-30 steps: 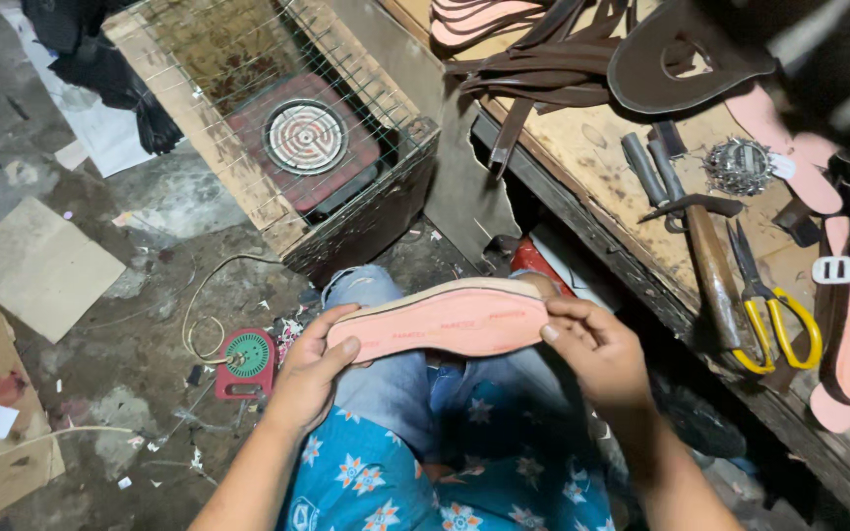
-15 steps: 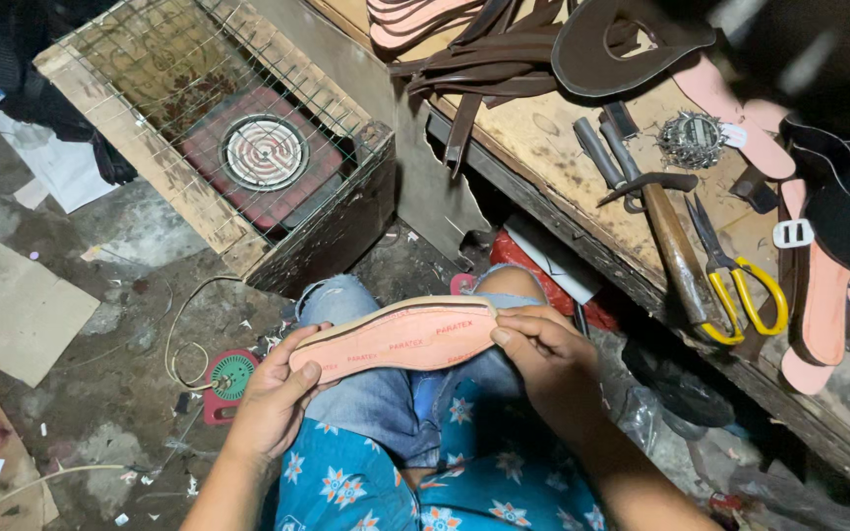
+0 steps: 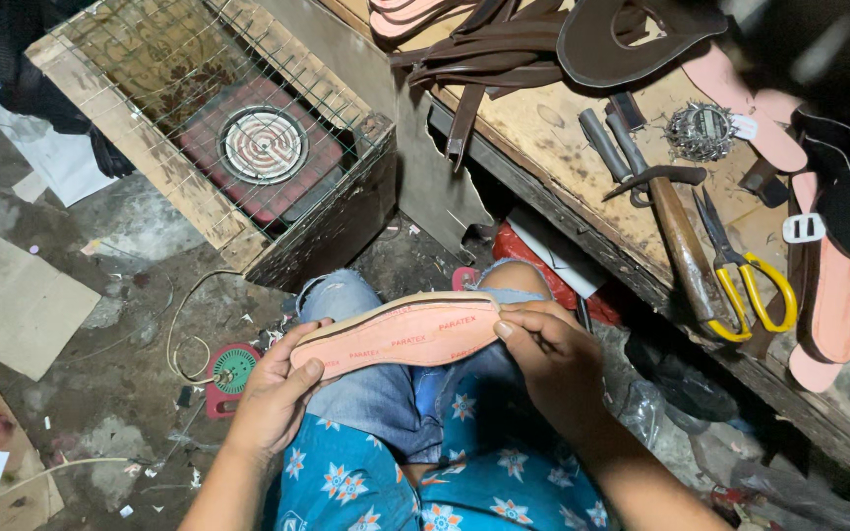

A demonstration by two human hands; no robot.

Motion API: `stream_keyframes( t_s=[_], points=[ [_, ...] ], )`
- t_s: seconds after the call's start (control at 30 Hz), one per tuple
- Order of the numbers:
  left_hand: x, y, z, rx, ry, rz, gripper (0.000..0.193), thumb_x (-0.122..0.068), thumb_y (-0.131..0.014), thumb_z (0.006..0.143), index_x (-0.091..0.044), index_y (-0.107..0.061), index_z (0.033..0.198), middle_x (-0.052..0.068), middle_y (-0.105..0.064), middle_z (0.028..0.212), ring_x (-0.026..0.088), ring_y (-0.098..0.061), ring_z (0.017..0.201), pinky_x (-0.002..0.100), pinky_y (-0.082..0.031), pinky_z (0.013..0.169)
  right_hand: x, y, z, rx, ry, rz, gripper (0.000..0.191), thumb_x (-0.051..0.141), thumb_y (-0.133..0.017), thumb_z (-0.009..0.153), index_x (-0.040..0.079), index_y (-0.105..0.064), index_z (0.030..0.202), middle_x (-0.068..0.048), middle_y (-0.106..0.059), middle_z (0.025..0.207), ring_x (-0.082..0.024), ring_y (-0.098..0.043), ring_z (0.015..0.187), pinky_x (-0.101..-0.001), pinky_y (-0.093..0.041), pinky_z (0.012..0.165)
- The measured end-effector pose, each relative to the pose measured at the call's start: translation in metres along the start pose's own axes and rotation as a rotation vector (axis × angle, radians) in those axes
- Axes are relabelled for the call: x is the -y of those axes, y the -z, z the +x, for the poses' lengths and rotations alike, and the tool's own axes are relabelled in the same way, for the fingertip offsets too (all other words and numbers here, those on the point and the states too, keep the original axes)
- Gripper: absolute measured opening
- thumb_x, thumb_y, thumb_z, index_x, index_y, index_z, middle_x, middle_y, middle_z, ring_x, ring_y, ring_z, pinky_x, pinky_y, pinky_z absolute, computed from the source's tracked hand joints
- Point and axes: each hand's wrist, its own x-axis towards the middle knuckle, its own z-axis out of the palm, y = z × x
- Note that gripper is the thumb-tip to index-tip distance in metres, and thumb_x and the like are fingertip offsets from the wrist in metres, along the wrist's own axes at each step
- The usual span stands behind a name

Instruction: The person sits on the floor of a shoe workshop and assembles a shoe: they use pliers to fit a brown strap onto a black shoe upper, hammer the strap ends, hold the upper over a small burner to heat it, press the upper onto a shoe last, and fit a pink insole into the shoe.

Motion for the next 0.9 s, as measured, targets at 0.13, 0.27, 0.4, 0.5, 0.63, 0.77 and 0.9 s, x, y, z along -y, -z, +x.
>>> stream_keyframes(
  t_s=[0.13,0.27,0.4,0.5,0.63,0.77,0.9],
  points=[
    [-0.001,-0.001,0.001,-0.018,0.017,0.024,0.054,-0.006,-0.066,0.09,-0.001,-0.053,0.142,0.016,-0.056,0.149,0.027,-0.057,0.132,0.044,-0.048,0.108,-0.004,-0.001,-0.002,-0.01,-0.039,0.009,0.01,0.009,-0.074,0.088,0.001,-0.074,0.094,-0.008,-0.074,0.096,-0.013,-0.072,0.088,-0.023,-0.055,0.081],
    [-0.007,-0.009,0.004,-0.029,0.004,0.043,0.052,-0.007,-0.067,0.089,-0.001,-0.054,0.139,0.014,-0.059,0.143,0.024,-0.061,0.126,0.041,-0.052,0.104,-0.027,-0.005,-0.005,0.005,-0.154,0.131,0.01,0.008,-0.074,0.088,0.0,-0.074,0.094,-0.007,-0.073,0.094,-0.011,-0.069,0.085,-0.0227,-0.054,0.078],
    [-0.014,-0.03,0.016,-0.145,0.006,0.227,0.048,-0.012,-0.071,0.09,0.0,-0.061,0.136,0.012,-0.071,0.119,0.02,-0.069,0.099,0.034,-0.058,0.079,-0.075,-0.009,0.003,0.048,-0.618,0.366,0.013,0.008,-0.074,0.09,-0.003,-0.073,0.098,-0.007,-0.072,0.088,-0.01,-0.064,0.077,-0.0239,-0.051,0.073],
    [-0.018,-0.05,0.032,-0.218,0.062,0.363,0.043,-0.014,-0.073,0.086,-0.001,-0.065,0.127,0.005,-0.073,0.101,0.012,-0.068,0.078,0.026,-0.056,0.064,-0.106,-0.007,0.013,0.105,-0.58,0.596,0.018,0.008,-0.07,0.089,0.0,-0.067,0.105,-0.005,-0.07,0.089,-0.009,-0.064,0.073,-0.0249,-0.054,0.07],
    [-0.023,-0.063,0.046,-0.16,0.017,0.345,0.04,-0.012,-0.075,0.086,0.002,-0.067,0.123,0.007,-0.067,0.083,0.01,-0.057,0.06,0.026,-0.046,0.053,-0.091,-0.005,0.021,0.147,-0.415,0.301,0.028,0.008,-0.072,0.089,-0.001,-0.066,0.115,-0.012,-0.068,0.099,-0.019,-0.064,0.086,-0.0325,-0.052,0.078],
    [-0.018,-0.068,0.046,-0.179,-0.044,0.462,0.04,-0.015,-0.075,0.087,0.002,-0.066,0.122,0.005,-0.067,0.083,0.009,-0.056,0.061,0.025,-0.046,0.054,-0.026,-0.019,0.037,0.218,0.34,-0.275,0.047,0.017,-0.078,0.08,0.002,-0.065,0.123,-0.018,-0.066,0.122,-0.034,-0.063,0.113,-0.0448,-0.048,0.099],
    [-0.012,-0.069,0.043,-0.087,-0.323,0.54,0.039,-0.013,-0.077,0.09,0.004,-0.066,0.123,0.005,-0.073,0.104,0.007,-0.067,0.093,0.021,-0.055,0.08,0.017,-0.061,0.062,0.507,0.549,-0.304,0.069,0.03,-0.083,0.07,-0.004,-0.064,0.126,-0.022,-0.066,0.128,-0.041,-0.06,0.12,-0.0563,-0.036,0.102]
  ],
)
